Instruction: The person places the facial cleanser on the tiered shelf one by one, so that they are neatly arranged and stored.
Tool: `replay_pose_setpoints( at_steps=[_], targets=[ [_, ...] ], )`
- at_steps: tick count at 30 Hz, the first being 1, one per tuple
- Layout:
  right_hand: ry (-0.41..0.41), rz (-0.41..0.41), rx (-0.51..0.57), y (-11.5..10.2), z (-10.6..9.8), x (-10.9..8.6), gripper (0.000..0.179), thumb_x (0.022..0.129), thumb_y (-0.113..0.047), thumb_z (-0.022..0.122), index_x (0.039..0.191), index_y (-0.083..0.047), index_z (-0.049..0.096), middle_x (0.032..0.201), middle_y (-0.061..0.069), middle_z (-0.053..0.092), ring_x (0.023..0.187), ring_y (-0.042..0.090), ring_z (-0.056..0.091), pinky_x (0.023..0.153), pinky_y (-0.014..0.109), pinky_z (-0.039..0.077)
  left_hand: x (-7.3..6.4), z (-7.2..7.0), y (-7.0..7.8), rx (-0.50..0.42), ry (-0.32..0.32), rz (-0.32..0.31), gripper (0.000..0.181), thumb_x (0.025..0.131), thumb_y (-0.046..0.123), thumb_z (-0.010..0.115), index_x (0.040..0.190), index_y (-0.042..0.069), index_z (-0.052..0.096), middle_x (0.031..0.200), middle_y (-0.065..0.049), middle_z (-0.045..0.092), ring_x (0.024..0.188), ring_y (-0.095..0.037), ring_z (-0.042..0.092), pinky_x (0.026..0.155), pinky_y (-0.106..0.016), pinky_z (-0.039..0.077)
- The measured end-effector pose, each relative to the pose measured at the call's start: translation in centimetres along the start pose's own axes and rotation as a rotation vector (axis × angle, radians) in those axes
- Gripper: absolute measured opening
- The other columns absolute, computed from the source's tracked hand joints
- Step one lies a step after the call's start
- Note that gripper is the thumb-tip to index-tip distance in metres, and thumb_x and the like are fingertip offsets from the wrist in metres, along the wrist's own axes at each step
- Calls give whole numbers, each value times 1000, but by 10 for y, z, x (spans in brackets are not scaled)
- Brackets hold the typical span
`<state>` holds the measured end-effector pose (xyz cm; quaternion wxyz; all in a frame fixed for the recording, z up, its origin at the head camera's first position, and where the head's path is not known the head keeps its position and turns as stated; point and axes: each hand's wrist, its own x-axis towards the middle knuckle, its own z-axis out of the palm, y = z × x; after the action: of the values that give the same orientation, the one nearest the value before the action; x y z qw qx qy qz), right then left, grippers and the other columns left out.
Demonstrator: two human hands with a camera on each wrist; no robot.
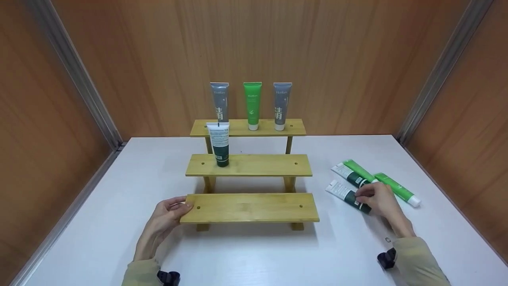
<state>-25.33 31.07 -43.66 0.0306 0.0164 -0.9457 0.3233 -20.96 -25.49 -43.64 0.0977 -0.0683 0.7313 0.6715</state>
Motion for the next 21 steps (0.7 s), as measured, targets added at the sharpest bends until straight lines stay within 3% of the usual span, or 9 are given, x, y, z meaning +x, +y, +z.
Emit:
replay_pose_setpoints(
  at_steps=[3, 6, 9, 15, 21],
  targets=[
    [36, -16, 8, 1, 1, 0, 7, 82, -2, 79, 89, -3, 76, 86, 12, 75, 83, 20, 65, 75, 25, 50, 0, 0, 0, -7, 2, 9, 57, 97, 8, 63, 144, -13, 39, 97, -3, 66, 84, -8, 68, 73, -19, 57],
    [48, -26, 22, 2, 2, 1, 8, 80, -2, 81, 84, -3, 74, 78, 6, 71, 74, 14, 59, 64, 17, 44, 0, 1, 0, -16, 8, 13, 56, 96, 7, 64, 143, -13, 40, 95, -2, 65, 83, -8, 67, 73, -19, 57],
    [19, -15, 47, 4, 3, 1, 13, 80, -3, 81, 89, 0, 72, 80, 5, 68, 75, 15, 57, 64, 18, 44, 0, 1, -1, -16, 9, 10, 55, 96, 6, 63, 143, -13, 40, 96, -2, 66, 84, -8, 68, 72, -19, 57],
    [-106, 38, 78, 6, 2, 2, 36, 86, -11, 78, 117, 3, 67, 88, 6, 61, 85, 20, 56, 67, 23, 46, 0, 1, -1, -15, 3, 7, 56, 97, 8, 63, 143, -13, 40, 99, -4, 67, 84, -9, 68, 73, -19, 57],
    [-226, 111, 61, 4, -2, 5, 48, 87, -20, 78, 126, 4, 63, 109, 18, 63, 97, 26, 58, 76, 29, 47, 0, 0, 0, -18, 5, 5, 57, 97, 8, 64, 144, -12, 40, 100, -4, 67, 84, -9, 68, 73, -19, 58]
  ],
)
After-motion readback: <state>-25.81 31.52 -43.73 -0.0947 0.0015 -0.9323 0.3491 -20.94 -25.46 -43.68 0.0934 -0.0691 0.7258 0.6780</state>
